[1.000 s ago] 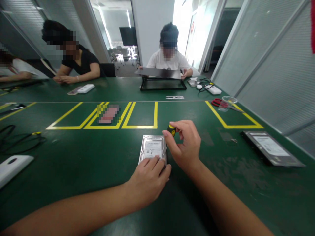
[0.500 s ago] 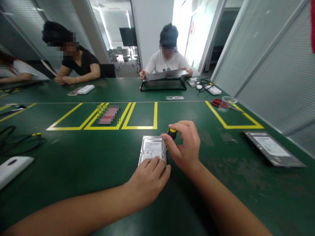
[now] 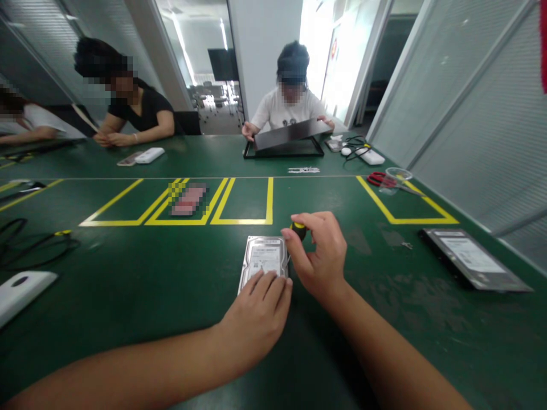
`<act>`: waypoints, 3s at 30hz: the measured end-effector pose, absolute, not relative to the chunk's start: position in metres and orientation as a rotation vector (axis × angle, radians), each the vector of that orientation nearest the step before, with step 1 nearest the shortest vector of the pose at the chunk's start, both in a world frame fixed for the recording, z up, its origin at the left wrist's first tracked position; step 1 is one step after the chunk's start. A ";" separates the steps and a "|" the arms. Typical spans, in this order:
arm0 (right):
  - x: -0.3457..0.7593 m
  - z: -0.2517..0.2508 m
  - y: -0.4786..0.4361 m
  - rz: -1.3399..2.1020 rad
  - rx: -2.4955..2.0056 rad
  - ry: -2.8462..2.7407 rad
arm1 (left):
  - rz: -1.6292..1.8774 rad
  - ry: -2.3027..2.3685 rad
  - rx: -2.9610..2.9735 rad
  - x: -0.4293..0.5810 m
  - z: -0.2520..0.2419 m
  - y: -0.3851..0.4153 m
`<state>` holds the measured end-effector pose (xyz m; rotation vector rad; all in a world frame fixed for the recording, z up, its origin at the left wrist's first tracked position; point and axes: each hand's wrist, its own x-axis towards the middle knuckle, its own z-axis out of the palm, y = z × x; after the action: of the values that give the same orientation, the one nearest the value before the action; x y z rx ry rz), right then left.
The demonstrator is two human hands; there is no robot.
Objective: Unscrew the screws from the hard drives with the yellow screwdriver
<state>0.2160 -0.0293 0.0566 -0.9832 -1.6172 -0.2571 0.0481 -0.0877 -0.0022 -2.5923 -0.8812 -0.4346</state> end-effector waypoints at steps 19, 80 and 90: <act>0.217 0.054 -0.029 -0.224 -0.981 -1.615 | -0.646 -0.868 -2.638 0.049 -0.017 -0.085; 0.217 0.061 -0.032 -0.239 -0.974 -1.680 | -0.592 -0.791 -2.639 0.048 -0.002 -0.077; 0.219 0.055 -0.032 -0.086 -0.961 -1.646 | -0.613 -0.774 -2.640 0.048 -0.002 -0.076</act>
<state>0.2187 -0.0322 0.0548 -0.9607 -1.6459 -0.0861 0.0479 -0.0756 -0.0016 -2.6397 -0.7739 -0.6131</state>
